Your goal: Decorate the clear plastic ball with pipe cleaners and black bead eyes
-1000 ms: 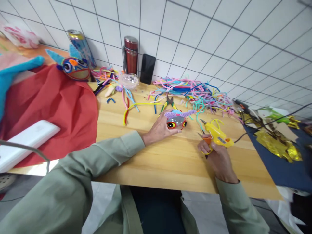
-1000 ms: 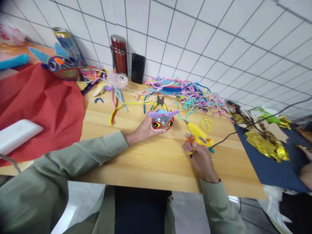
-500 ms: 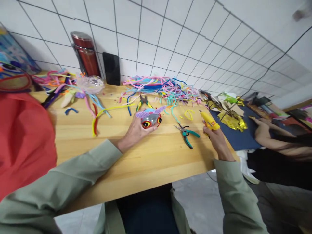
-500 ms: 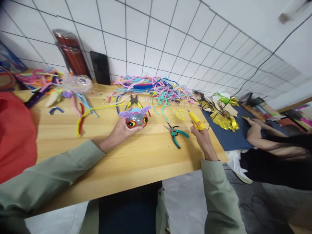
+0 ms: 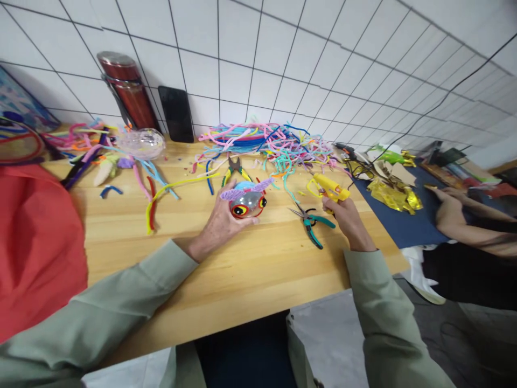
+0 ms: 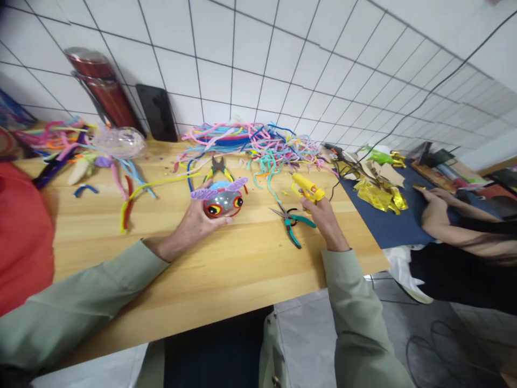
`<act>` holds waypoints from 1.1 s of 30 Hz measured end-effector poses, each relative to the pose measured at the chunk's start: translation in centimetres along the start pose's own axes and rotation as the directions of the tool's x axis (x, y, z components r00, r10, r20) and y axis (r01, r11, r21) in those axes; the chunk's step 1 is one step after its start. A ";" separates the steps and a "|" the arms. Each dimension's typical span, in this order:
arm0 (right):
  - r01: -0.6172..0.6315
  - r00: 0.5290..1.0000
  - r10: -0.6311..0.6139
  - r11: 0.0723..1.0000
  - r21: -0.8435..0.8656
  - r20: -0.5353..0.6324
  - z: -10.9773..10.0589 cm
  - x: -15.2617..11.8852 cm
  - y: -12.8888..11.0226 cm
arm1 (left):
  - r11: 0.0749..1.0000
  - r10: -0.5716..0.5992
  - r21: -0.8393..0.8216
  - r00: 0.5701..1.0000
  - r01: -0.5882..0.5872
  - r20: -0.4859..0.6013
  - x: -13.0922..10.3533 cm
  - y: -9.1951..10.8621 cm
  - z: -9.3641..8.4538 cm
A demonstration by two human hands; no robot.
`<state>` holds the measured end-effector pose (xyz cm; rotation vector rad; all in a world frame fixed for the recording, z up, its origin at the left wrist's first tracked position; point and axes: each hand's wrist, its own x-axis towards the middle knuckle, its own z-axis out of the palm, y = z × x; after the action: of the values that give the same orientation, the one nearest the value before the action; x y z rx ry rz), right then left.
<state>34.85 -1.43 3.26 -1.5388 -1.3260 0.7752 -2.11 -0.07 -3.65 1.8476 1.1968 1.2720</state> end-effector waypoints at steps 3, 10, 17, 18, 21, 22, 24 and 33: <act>0.017 0.998 -0.014 0.998 0.054 -0.057 1.2 0.6 0.9 | 1.000 -0.003 -0.006 1.000 0.003 0.008 0.0 0.0 0.0; 0.003 0.998 0.001 0.997 0.079 -0.059 2.3 0.2 2.1 | 1.000 -0.003 -0.020 1.000 0.002 -0.014 -0.2 0.0 0.1; 0.048 0.998 -0.045 0.996 0.071 -0.045 1.3 0.1 1.7 | 0.999 0.016 -0.043 1.000 -0.017 -0.022 -0.1 0.0 0.0; 0.049 0.998 -0.046 0.996 0.074 -0.052 1.1 0.2 1.7 | 0.999 0.022 -0.040 1.000 -0.023 -0.020 -0.1 0.0 0.1; 0.047 0.997 -0.040 0.993 0.110 -0.070 0.2 0.8 2.0 | 0.999 0.040 -0.031 0.999 -0.041 -0.025 0.0 0.0 0.2; 0.039 0.997 -0.028 0.990 0.137 -0.076 0.0 0.9 2.0 | 0.998 0.044 -0.032 0.999 -0.045 -0.030 0.0 0.0 0.3; 0.018 0.996 -0.001 0.981 0.193 -0.091 -0.5 1.2 2.2 | 0.998 0.053 -0.038 0.998 -0.054 -0.035 0.0 0.0 0.3; -0.023 0.994 0.048 0.969 0.245 -0.097 -0.5 1.9 3.8 | 0.997 0.066 -0.026 0.997 -0.066 -0.028 -0.1 0.0 0.2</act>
<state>37.12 0.33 0.16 -1.3902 -1.0875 0.8377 -1.90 -0.14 -3.72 1.8700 1.1357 1.3469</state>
